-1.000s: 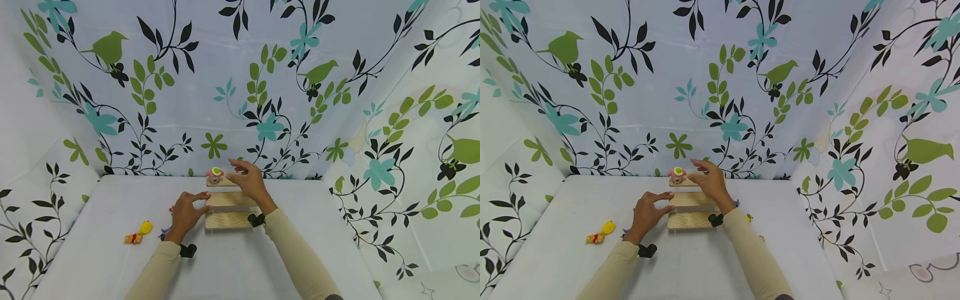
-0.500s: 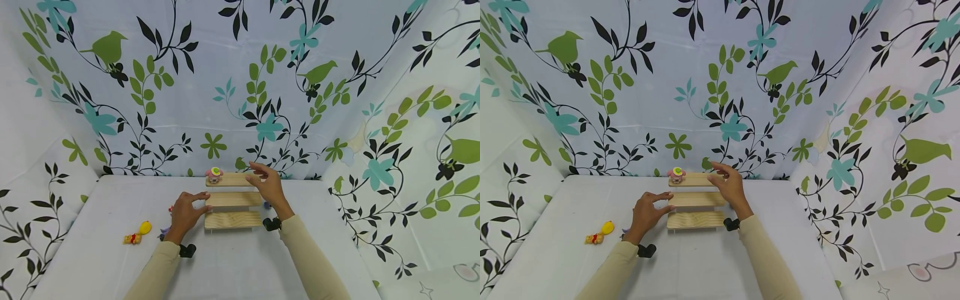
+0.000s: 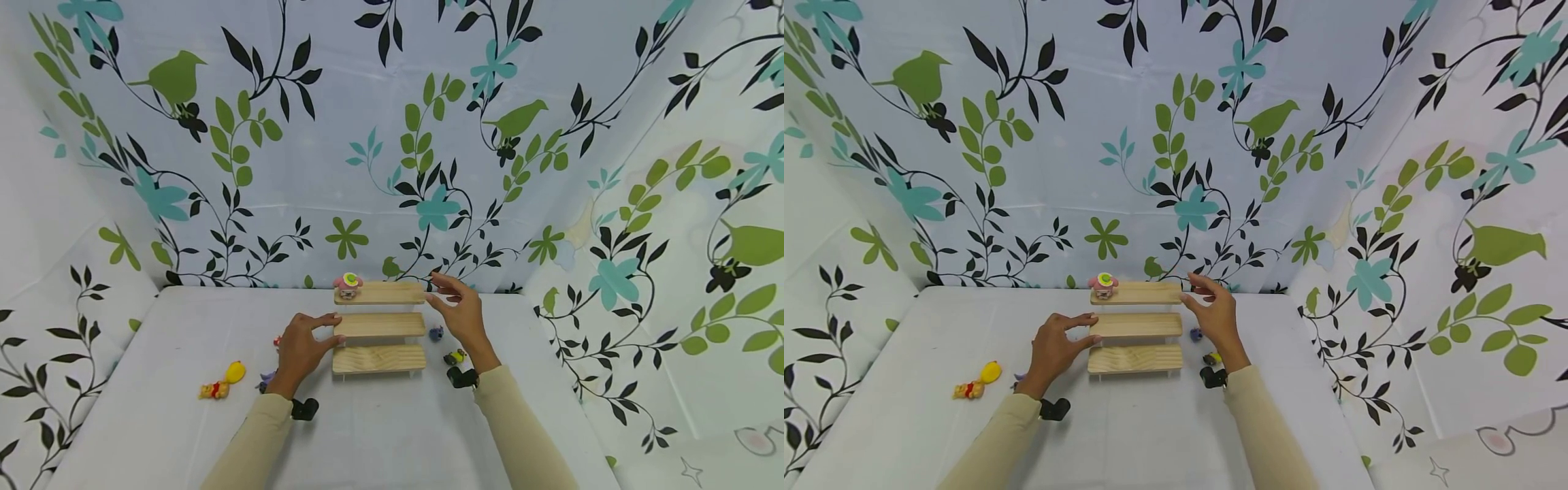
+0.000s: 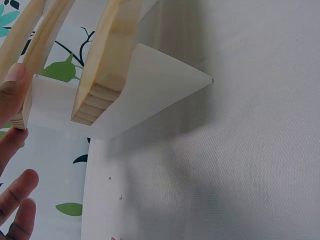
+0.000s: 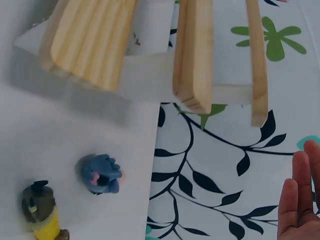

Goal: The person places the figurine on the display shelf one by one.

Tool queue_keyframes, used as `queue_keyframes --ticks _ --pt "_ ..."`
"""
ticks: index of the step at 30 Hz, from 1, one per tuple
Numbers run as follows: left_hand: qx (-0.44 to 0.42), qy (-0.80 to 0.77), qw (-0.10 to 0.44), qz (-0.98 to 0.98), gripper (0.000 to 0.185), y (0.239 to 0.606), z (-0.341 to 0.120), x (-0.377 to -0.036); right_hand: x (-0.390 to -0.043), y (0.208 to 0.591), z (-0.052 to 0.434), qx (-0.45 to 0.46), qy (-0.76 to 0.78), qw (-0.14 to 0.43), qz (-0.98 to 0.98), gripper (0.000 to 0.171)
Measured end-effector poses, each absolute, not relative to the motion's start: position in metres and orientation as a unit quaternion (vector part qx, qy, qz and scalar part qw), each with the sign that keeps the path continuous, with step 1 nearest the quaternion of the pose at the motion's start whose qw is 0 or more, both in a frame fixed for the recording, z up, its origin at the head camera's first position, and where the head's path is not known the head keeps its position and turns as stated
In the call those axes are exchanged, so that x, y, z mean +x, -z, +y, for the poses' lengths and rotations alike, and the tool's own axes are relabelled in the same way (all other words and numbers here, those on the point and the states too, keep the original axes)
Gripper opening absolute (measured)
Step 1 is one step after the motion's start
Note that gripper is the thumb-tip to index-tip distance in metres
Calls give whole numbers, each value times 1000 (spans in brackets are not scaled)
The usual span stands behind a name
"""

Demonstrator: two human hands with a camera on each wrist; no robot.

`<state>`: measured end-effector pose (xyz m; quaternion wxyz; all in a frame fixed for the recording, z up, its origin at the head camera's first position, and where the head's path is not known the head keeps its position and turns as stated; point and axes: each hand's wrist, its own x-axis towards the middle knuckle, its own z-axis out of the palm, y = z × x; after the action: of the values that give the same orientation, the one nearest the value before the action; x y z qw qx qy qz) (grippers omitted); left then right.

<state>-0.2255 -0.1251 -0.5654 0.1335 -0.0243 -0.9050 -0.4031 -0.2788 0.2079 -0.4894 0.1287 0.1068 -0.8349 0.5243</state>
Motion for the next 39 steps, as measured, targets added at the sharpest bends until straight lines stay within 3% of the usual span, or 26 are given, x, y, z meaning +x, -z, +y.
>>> queue_keyframes --ticks 39 --pt "-15 404 121 -907 51 563 -124 -224 -228 570 251 -64 -532 89 -840 43"
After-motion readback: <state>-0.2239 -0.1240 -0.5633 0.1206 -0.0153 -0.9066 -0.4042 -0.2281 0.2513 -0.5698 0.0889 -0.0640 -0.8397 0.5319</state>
